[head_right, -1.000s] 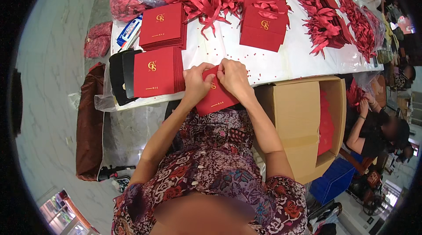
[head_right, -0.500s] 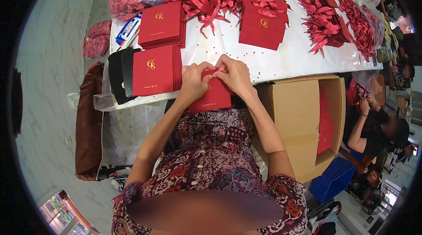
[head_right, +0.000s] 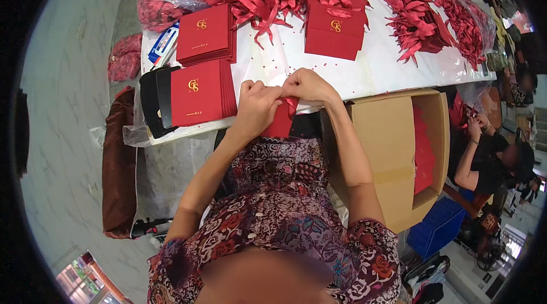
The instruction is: Assembling and finishing small red gift boxes by threading and tying ribbons into the pre-cut holes.
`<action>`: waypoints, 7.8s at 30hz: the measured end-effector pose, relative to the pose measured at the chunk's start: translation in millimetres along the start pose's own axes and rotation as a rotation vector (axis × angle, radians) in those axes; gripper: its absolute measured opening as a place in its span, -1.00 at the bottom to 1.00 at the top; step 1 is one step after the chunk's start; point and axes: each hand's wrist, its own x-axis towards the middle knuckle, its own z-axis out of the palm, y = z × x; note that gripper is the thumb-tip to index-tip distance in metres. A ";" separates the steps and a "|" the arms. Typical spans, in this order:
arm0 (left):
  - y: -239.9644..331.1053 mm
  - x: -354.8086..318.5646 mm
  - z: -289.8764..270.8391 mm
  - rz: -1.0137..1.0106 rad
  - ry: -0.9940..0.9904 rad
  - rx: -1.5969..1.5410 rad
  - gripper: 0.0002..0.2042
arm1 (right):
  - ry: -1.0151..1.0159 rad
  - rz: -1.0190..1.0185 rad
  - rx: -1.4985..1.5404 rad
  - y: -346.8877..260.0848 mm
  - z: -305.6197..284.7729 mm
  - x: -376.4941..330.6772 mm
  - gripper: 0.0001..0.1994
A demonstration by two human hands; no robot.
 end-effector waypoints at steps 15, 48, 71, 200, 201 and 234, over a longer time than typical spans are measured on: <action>-25.0 0.8 0.2 -0.414 0.041 -0.226 -0.79 | 0.661 -0.080 0.305 3.1 7.0 -15.0 -0.74; -21.5 -48.5 20.8 -0.627 -0.011 -0.589 -0.90 | 0.904 -0.096 -0.326 -25.2 26.5 -28.0 -0.81; 23.0 -49.3 28.6 -0.326 -0.015 -0.119 -0.49 | 0.608 -0.313 -0.250 -24.7 59.9 -7.1 -0.89; -28.2 -11.9 23.8 -0.465 0.150 -0.129 -0.86 | 0.676 -0.274 -0.311 -11.7 47.8 25.6 -0.83; -25.3 -15.8 23.1 -0.444 0.136 -0.116 -0.86 | 0.663 -0.247 -0.332 -11.7 47.3 25.1 -0.82; 40.8 -59.4 -24.8 -0.750 0.431 -0.938 -0.82 | 0.683 -0.192 0.482 -2.2 -1.8 74.6 -0.80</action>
